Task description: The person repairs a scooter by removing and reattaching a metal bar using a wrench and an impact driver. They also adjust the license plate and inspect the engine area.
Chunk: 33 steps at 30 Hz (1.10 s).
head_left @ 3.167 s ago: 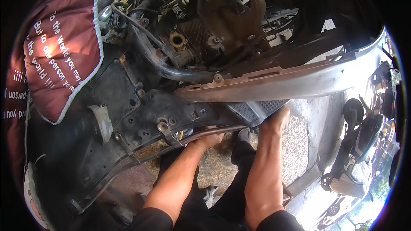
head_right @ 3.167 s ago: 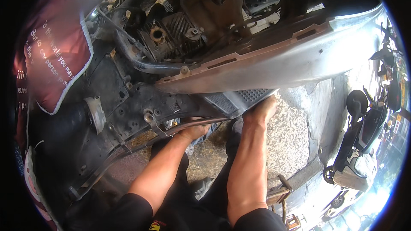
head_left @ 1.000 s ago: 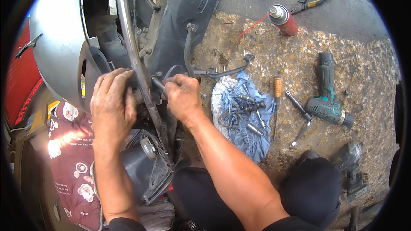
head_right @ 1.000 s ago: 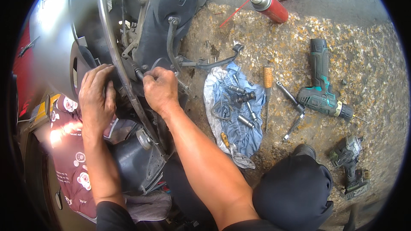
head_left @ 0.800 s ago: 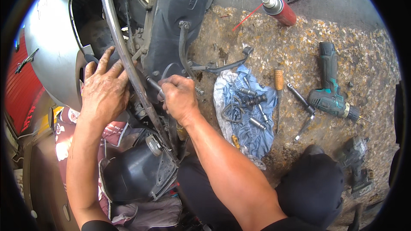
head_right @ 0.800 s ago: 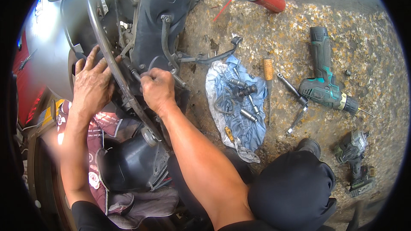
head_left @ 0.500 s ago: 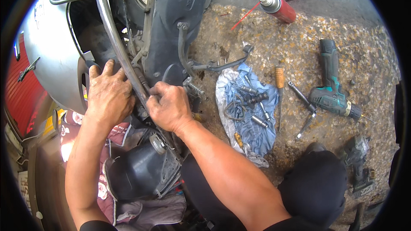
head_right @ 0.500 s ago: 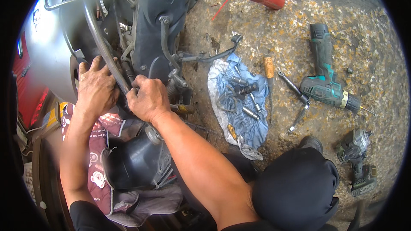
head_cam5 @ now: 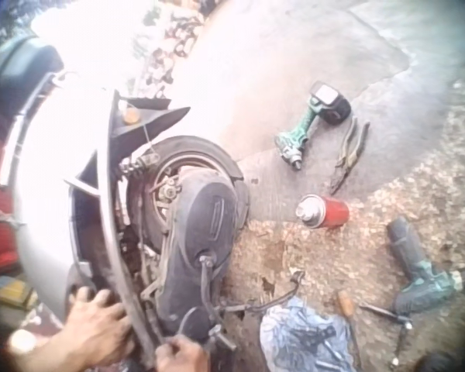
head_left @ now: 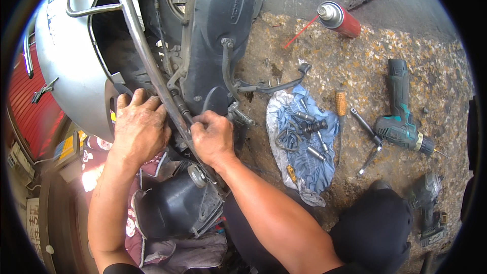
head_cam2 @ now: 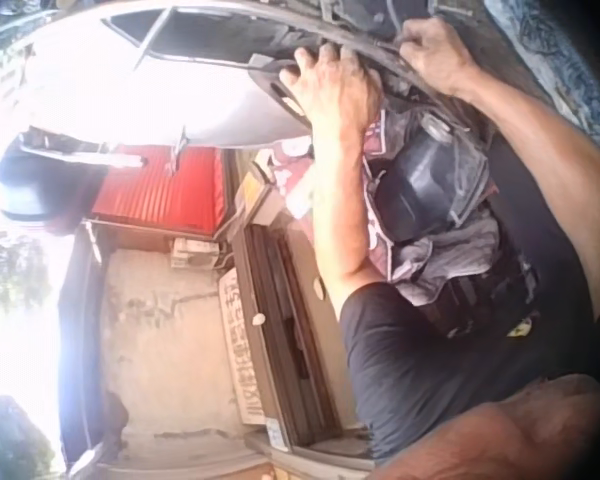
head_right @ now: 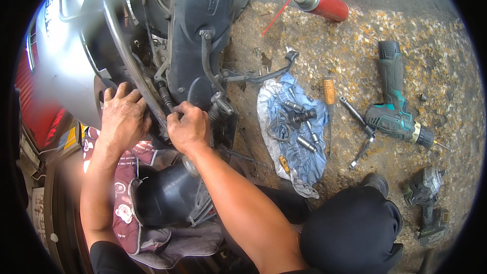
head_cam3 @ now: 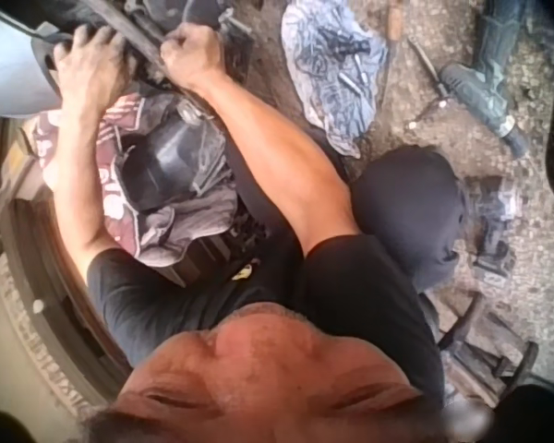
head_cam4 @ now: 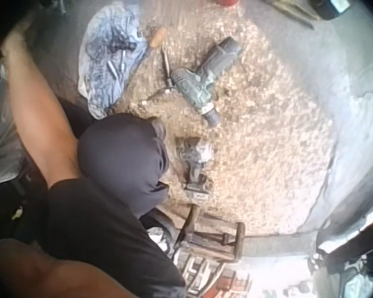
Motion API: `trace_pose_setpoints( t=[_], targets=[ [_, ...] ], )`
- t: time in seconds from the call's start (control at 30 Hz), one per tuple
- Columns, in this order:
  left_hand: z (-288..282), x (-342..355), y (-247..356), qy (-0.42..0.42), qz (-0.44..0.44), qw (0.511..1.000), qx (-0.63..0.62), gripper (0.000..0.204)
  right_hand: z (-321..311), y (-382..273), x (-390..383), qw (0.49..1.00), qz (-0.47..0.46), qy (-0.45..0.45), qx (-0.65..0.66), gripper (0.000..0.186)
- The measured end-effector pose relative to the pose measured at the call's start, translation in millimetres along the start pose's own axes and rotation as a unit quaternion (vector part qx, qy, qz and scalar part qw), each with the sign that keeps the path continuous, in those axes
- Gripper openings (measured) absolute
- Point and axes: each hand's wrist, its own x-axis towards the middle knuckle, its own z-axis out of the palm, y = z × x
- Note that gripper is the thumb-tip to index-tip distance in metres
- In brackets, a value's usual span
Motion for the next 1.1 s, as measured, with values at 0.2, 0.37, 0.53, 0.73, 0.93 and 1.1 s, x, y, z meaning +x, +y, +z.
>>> trace_pose_setpoints(
  t=[0.2,0.37,0.53,0.73,0.93,1.1],
  targets=[
    [5.5,-2.9,-11.9,0.019,0.016,1.000,-0.018,0.019,4.2,-3.1,13.0,0.999,-0.049,0.006,-0.014,0.020],
    [13.3,-4.5,-15.1,0.037,0.018,0.999,-0.027,0.018,5.1,-12.8,21.6,0.997,-0.053,-0.012,-0.051,0.022],
    [18.1,-7.5,-15.9,0.065,0.020,0.996,-0.050,0.016,4.3,-18.6,26.0,0.961,0.182,-0.065,0.198,0.022],
    [28.3,-11.5,-17.0,0.113,0.020,0.991,-0.061,0.015,13.2,-9.1,26.2,0.998,0.021,-0.037,0.053,0.024],
    [37.8,-12.1,-9.1,0.173,-0.006,0.983,-0.057,0.016,13.7,-8.6,29.4,0.995,-0.060,-0.009,-0.084,0.027],
    [54.3,-35.3,34.8,0.358,-0.113,0.907,-0.191,0.019,10.5,-4.5,28.7,0.995,-0.057,-0.008,-0.081,0.028]
  ],
)
